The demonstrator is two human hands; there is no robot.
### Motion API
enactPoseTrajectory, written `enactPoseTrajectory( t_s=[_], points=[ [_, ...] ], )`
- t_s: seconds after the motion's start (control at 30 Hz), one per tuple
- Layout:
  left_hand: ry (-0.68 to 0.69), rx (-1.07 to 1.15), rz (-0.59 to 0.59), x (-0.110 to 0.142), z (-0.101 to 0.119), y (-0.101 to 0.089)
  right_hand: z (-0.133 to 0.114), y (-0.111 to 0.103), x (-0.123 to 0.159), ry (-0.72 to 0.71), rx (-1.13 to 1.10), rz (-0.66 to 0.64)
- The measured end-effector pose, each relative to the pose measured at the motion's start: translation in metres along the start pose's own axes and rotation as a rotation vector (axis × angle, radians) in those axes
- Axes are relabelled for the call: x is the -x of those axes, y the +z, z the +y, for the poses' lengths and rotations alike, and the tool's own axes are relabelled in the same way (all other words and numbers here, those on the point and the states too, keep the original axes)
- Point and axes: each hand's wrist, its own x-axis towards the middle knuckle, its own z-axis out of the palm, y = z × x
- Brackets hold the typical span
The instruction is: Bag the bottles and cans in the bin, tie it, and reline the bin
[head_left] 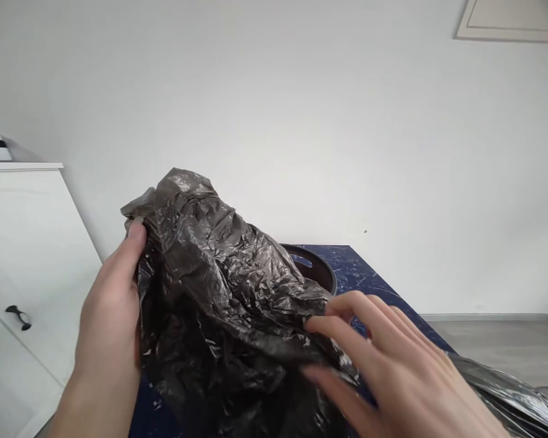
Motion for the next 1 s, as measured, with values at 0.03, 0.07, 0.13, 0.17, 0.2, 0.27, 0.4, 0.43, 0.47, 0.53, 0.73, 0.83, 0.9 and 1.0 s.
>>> enactPoseTrajectory(
  t_s=[0.03, 0.07, 0.13, 0.17, 0.2, 0.27, 0.4, 0.43, 0.47, 0.53, 0.73, 0.83, 0.9, 1.0],
  points=[
    [-0.025, 0.006, 0.018, -0.003, -0.001, 0.0, 0.005, 0.001, -0.004, 0.029, -0.046, 0.002],
    [-0.036, -0.002, 0.035, -0.006, -0.003, 0.001, 0.009, 0.002, -0.008, 0.08, -0.091, 0.03],
    [-0.026, -0.041, 0.047, -0.013, -0.006, 0.002, 0.014, 0.0, -0.013, 0.217, -0.152, 0.141],
    [-0.031, -0.054, 0.05, -0.016, -0.007, 0.003, 0.015, -0.002, -0.015, 0.282, -0.166, 0.209],
    [-0.05, -0.062, 0.049, -0.019, -0.008, 0.004, 0.015, -0.004, -0.017, 0.331, -0.175, 0.265],
    [-0.093, -0.075, 0.065, -0.023, -0.01, 0.007, 0.013, -0.008, -0.018, 0.336, -0.214, 0.299],
    [-0.122, -0.024, 0.101, -0.019, -0.009, 0.014, -0.002, 0.0, -0.018, 0.144, -0.361, 0.096],
    [-0.12, 0.014, 0.092, -0.015, -0.008, 0.016, -0.008, 0.005, -0.018, 0.126, -0.384, 0.043],
    [-0.115, 0.057, 0.061, -0.012, -0.007, 0.017, -0.013, 0.012, -0.018, 0.129, -0.402, 0.006],
    [-0.087, 0.126, -0.058, -0.004, -0.006, 0.017, -0.023, 0.025, -0.019, 0.155, -0.424, -0.023],
    [0.047, 0.051, -0.218, 0.008, -0.002, 0.013, -0.023, 0.027, -0.021, 0.134, -0.494, 0.069],
    [0.089, 0.046, -0.113, 0.006, -0.003, 0.015, -0.012, 0.01, -0.021, 0.258, -0.579, 0.144],
    [0.082, 0.056, -0.085, 0.001, -0.005, 0.017, -0.005, 0.003, -0.02, 0.358, -0.592, 0.236],
    [0.078, 0.058, -0.061, -0.009, -0.012, 0.015, 0.003, 0.003, -0.018, 0.508, -0.611, 0.379]
  ],
)
